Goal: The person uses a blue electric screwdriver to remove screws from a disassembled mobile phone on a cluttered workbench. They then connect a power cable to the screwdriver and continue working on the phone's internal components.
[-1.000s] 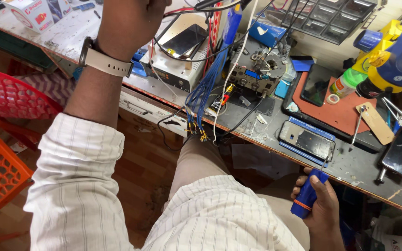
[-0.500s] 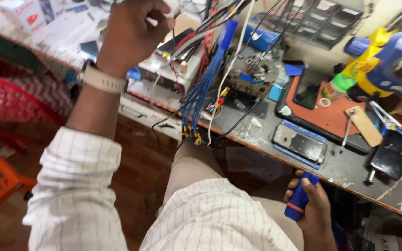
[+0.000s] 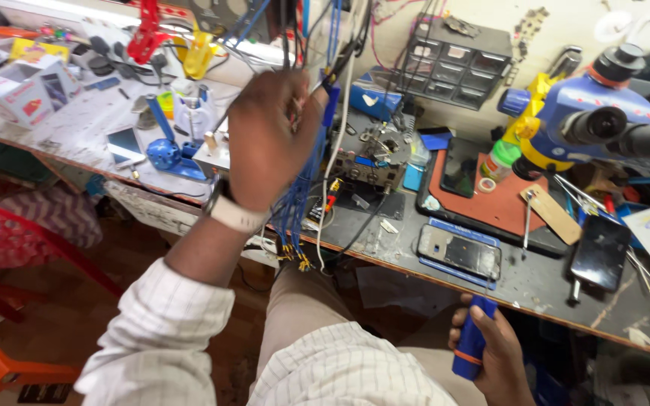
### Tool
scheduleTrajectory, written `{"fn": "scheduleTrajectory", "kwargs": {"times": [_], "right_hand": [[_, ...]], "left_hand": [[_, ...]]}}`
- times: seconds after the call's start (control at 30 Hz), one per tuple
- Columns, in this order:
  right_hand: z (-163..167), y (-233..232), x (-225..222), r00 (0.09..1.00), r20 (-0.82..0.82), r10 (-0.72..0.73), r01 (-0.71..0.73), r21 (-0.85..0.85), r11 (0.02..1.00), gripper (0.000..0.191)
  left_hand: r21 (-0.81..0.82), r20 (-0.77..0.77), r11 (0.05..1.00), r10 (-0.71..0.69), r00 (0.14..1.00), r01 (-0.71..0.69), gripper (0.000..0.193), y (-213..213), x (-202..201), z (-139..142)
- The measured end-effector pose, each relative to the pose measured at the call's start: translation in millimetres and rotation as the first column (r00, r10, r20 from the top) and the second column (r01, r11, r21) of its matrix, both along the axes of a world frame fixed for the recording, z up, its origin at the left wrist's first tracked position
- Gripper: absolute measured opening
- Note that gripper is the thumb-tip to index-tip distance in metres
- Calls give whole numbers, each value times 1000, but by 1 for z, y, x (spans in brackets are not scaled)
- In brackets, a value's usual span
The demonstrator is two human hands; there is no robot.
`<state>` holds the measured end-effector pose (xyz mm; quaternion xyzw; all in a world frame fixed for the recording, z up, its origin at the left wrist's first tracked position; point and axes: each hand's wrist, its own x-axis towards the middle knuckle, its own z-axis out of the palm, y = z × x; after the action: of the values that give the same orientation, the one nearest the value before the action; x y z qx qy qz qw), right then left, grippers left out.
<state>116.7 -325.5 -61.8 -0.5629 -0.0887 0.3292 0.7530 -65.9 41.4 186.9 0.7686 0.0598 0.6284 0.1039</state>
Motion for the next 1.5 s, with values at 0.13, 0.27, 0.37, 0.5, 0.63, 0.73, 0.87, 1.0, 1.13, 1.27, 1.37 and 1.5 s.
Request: {"fn": "scheduleTrajectory", "kwargs": {"times": [0.13,0.27,0.37,0.5,0.63,0.73,0.87,1.0,1.13,1.27,1.37,1.5], "right_hand": [[-2,-8,7,999,-21,-32,31,-52,998,52],[-9,-8,16,998,-35,-60,57,-84,995,53],[-14,-8,18,998,-37,-51,47,-95,994,54],[-16,-8,18,997,-24,-67,64,-98,993,55],[-14,-7,18,999,-6,-52,51,-97,994,55],[-13,-5,16,999,-14,-43,42,-97,994,55],[-13,-3,13,1000,-14,-17,16,-48,999,53],[-11,1,9,999,-39,3,-4,-12,1000,52],[-7,-1,5,1000,2,5,-5,15,1000,53],[-5,-7,3,1000,-27,-9,9,6,1000,52],[-7,-9,4,998,-54,18,-13,88,996,50],[-11,-10,3,999,-41,2,-1,21,1000,49]], "left_hand": [[-93,87,993,83,993,-75,14,59,7,11],[-93,41,995,50,998,-46,17,93,15,1],[-56,125,991,129,984,-123,18,109,17,0],[89,151,940,314,937,-329,31,133,7,3],[158,24,968,195,980,-197,22,154,-1,8],[104,11,989,105,994,-105,19,156,-8,9],[150,104,951,256,961,-269,21,130,-17,1],[-29,-72,999,24,997,-26,13,82,-9,-26],[-127,-92,991,30,995,-42,17,66,8,-48],[-213,-69,968,-153,986,135,16,80,19,-53],[-224,-173,975,-40,984,0,9,85,17,-55],[-259,-100,960,-141,985,111,7,79,8,-54]]}}
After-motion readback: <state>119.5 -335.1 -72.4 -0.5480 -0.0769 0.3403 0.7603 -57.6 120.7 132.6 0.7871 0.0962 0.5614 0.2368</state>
